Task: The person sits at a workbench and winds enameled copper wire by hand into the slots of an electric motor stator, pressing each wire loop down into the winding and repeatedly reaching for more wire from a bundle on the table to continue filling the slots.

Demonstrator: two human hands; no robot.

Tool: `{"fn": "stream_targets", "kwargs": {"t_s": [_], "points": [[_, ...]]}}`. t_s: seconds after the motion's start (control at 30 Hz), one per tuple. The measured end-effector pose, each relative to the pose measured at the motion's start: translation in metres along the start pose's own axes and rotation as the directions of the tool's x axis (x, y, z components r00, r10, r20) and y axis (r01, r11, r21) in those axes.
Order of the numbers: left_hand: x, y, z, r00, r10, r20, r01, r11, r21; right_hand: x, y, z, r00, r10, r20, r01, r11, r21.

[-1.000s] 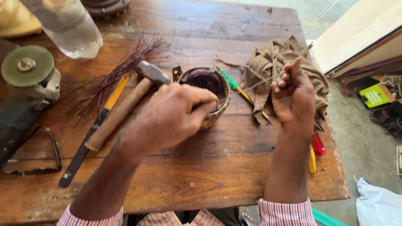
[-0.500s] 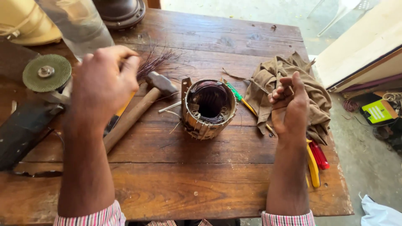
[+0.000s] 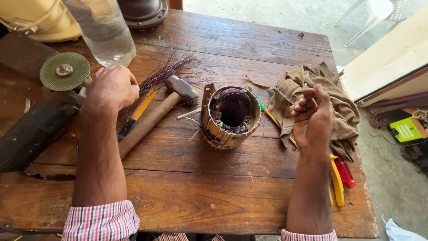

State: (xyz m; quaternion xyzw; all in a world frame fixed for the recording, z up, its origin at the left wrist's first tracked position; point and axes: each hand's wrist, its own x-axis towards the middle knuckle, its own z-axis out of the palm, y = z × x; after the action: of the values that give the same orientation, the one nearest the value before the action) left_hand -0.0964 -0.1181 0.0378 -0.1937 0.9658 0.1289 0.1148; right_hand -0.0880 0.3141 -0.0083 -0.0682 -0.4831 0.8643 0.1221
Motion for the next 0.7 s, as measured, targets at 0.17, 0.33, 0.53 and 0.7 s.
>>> {"fn": "stream_targets", "kwargs": {"t_s": [0.17, 0.33, 0.53, 0.7], "points": [[-0.011, 0.003, -0.011, 0.992, 0.011, 0.127, -0.019, 0.998, 0.060, -0.002, 0.001, 0.002, 1.000, -0.002, -0.006, 0.002, 1.000, -0.019], [-0.033, 0.016, -0.024, 0.951, 0.295, 0.090, -0.293, 0.956, -0.030, -0.003, 0.002, 0.005, 1.000, -0.001, -0.010, 0.000, 0.999, -0.032], [-0.075, 0.068, -0.014, 0.505, 0.851, -0.148, -0.829, 0.429, -0.360, -0.009, 0.007, 0.015, 0.998, -0.062, 0.028, 0.067, 0.942, -0.328], [-0.096, 0.117, 0.015, 0.473, 0.881, 0.034, -0.868, 0.472, -0.158, -0.019, 0.019, 0.034, 0.964, -0.244, 0.107, 0.261, 0.783, -0.565]]}}
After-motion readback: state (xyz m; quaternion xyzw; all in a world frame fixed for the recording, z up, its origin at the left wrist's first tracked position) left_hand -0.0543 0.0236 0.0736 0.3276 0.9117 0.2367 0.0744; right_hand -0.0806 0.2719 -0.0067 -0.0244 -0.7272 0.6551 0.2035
